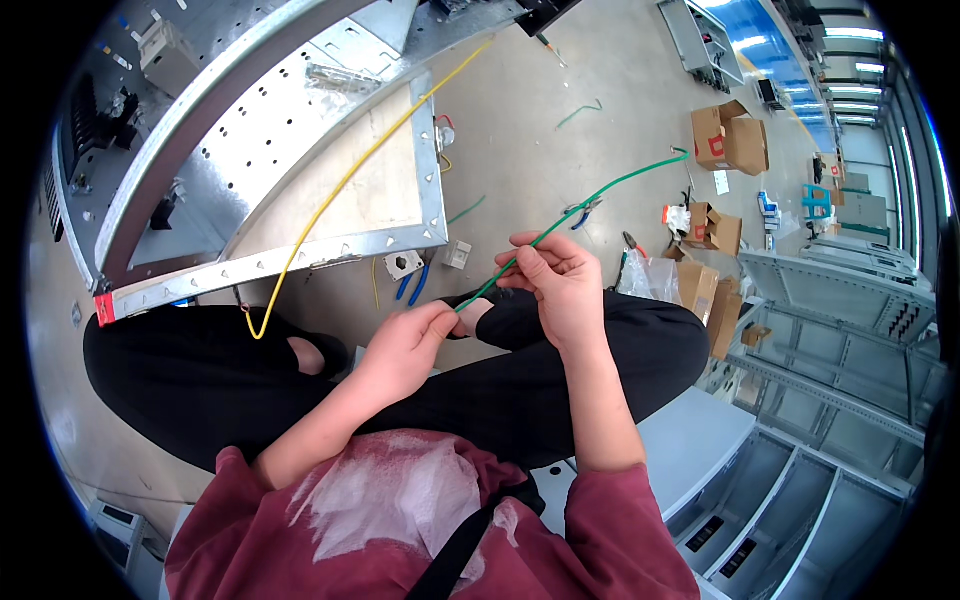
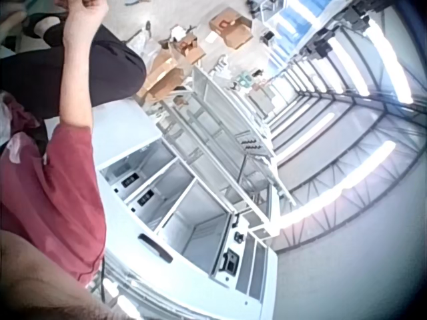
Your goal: The person sits on the floor and strips the insulation from several colored wires using pliers. They handle yellow, green, and red wires, removing the outer coating to expose the inner conductors.
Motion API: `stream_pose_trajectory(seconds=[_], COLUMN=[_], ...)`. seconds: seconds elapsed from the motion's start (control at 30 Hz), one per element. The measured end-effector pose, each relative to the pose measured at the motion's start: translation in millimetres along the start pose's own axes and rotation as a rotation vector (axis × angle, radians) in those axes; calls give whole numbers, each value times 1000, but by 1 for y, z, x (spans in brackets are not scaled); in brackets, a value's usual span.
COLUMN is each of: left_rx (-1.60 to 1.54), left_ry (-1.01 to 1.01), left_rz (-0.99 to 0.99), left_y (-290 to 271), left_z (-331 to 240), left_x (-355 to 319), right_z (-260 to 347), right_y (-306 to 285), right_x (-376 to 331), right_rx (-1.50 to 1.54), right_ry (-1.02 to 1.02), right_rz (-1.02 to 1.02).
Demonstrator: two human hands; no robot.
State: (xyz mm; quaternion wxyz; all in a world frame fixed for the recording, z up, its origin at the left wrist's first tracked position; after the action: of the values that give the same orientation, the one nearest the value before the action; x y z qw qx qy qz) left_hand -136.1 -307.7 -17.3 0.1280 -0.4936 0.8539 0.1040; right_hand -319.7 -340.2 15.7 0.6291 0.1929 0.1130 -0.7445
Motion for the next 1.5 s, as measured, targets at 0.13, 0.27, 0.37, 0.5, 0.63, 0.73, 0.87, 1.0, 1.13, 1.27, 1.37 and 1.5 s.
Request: stream_pose_trajectory(seconds=[0.13,0.27,0.37,0.5,0.63,0.73,0.87,1.0,1.13,1.27,1.37,1.5], left_rx=[10,-9,-9,40,61,39,-129,-524,-475,-404,-274,-318], left_ry=[-14,9,-18,-16,-45,-56,-84,-310,-282,-312,-251,-198], left_rz=[0,-56,-56,-51,-66,-75,-11,161,159,140,141,144], left_y=[0,1,-1,-2,-4,-4,1,21,21,21,20,24], left_z=[-3,-2,0,2,4,10,18,31,29,36,30,20], left_x=[1,1,-1,-2,1,3,4,-4,-3,-2,-5,-7], right_z=[13,14,0,-29,-36,-40,-39,-40,-35,-27,-11,11], right_y=[-4,-4,-3,19,27,24,23,25,23,17,-7,-20], right_x=[-7,-8,-1,-3,-6,-6,-5,-3,-7,-5,4,3], right_rx=[-103,-108,-27,-50,-71,-56,-24,72,2,-65,80,136], right_ry=[-118,-142,-35,127,120,79,75,121,39,36,-36,-113], right_rz=[-85,-102,-44,111,104,51,33,94,63,15,-87,-84])
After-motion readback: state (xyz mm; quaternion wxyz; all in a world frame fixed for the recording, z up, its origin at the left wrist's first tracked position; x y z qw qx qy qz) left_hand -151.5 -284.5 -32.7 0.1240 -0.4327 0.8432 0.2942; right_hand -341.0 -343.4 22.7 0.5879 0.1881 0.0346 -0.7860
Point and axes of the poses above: each hand's wrist, its own x-axis towards the middle knuckle, its own y-axis out of the palm, z = x × y, the point moved 10 cm from there along x, towards the middle knuckle, and after that the axes turned 4 degrees about -x, right-handed, at the moved point
